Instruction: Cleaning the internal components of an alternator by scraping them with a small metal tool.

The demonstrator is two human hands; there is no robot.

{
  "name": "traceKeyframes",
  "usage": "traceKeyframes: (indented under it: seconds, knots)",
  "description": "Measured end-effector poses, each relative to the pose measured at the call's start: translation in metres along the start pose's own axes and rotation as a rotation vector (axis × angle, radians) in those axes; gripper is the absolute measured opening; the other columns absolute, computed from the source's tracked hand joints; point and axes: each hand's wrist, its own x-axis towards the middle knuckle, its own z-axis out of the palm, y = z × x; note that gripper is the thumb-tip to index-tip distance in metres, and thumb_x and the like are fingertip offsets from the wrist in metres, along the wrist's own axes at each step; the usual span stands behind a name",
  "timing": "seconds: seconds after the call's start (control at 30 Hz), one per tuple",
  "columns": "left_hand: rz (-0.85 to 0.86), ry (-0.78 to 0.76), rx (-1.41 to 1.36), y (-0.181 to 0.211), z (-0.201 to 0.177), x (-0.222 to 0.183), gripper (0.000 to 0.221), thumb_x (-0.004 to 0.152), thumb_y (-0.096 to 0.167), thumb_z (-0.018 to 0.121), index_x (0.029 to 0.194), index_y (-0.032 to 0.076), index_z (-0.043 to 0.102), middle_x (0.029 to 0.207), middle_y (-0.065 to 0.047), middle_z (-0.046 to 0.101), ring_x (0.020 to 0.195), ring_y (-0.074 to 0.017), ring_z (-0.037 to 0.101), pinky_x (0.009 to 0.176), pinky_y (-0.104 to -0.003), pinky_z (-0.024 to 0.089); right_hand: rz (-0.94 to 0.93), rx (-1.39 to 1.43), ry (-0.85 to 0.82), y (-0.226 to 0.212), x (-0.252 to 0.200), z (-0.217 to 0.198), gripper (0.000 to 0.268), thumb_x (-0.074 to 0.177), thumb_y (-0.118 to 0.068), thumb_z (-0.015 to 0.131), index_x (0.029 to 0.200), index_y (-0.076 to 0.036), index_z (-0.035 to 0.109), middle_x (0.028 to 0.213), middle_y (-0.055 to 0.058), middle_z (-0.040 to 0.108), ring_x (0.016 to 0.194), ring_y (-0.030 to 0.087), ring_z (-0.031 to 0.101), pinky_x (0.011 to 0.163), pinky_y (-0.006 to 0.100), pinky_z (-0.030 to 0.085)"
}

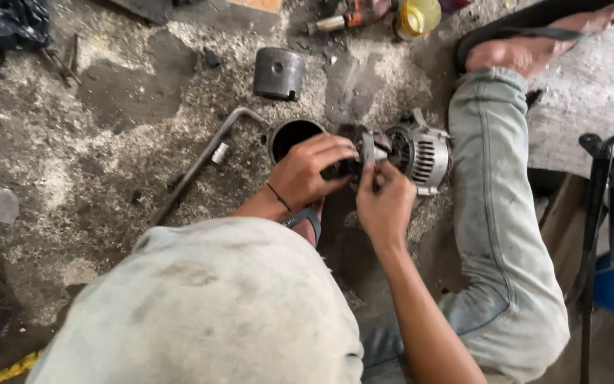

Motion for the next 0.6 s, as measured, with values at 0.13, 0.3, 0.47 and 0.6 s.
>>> traceKeyframes:
  seconds: [0.13,0.3,0.47,0.6]
  knots:
    - [-0.009,0.014,-0.016,0.008,0.001,-0.001,0.032,0.089,0.027,0.082,0.114,0.009,0.074,0.118,-0.011,0.073,0.113,-0.0316,0.07,0.1,-0.042,0.057,0.013,-0.019,-0.012,0.005,-0.002,0.002,0.017,0.095,-0.009,0.067,0.083,0.0,0.074,0.053,0.019,0.061,0.05,0.034,0.065,0.042,0.039,0.04]
    - [-0.055,0.041,-0.033,0.009,-0.004,0.005,0.029,0.092,0.024,0.082,0.115,0.008,0.074,0.117,-0.009,0.073,0.112,-0.0295,0.07,0.1,-0.04,0.058,0.054,0.008,-0.075,0.011,0.002,-0.004,0.018,0.098,-0.013,0.067,0.088,-0.001,0.076,0.054,0.016,0.063,0.047,0.031,0.064,0.041,0.04,0.039]
    - [-0.033,0.038,-0.002,0.013,-0.003,0.003,0.031,0.09,0.02,0.084,0.116,0.007,0.073,0.116,-0.011,0.073,0.11,-0.0325,0.07,0.095,-0.043,0.06,0.21,0.151,-0.101,0.02,-0.008,-0.048,0.018,0.101,-0.017,0.066,0.091,-0.005,0.074,0.055,0.009,0.061,0.047,0.021,0.058,0.044,0.034,0.042]
    - [-0.012,0.017,0.1,0.014,-0.004,0.006,0.034,0.09,0.02,0.085,0.12,0.011,0.073,0.118,-0.008,0.071,0.111,-0.0306,0.07,0.095,-0.042,0.06,0.304,0.487,-0.059,0.021,-0.009,-0.072,0.028,0.106,-0.011,0.06,0.081,0.002,0.065,0.044,0.008,0.043,0.035,0.016,0.044,0.036,0.027,0.028]
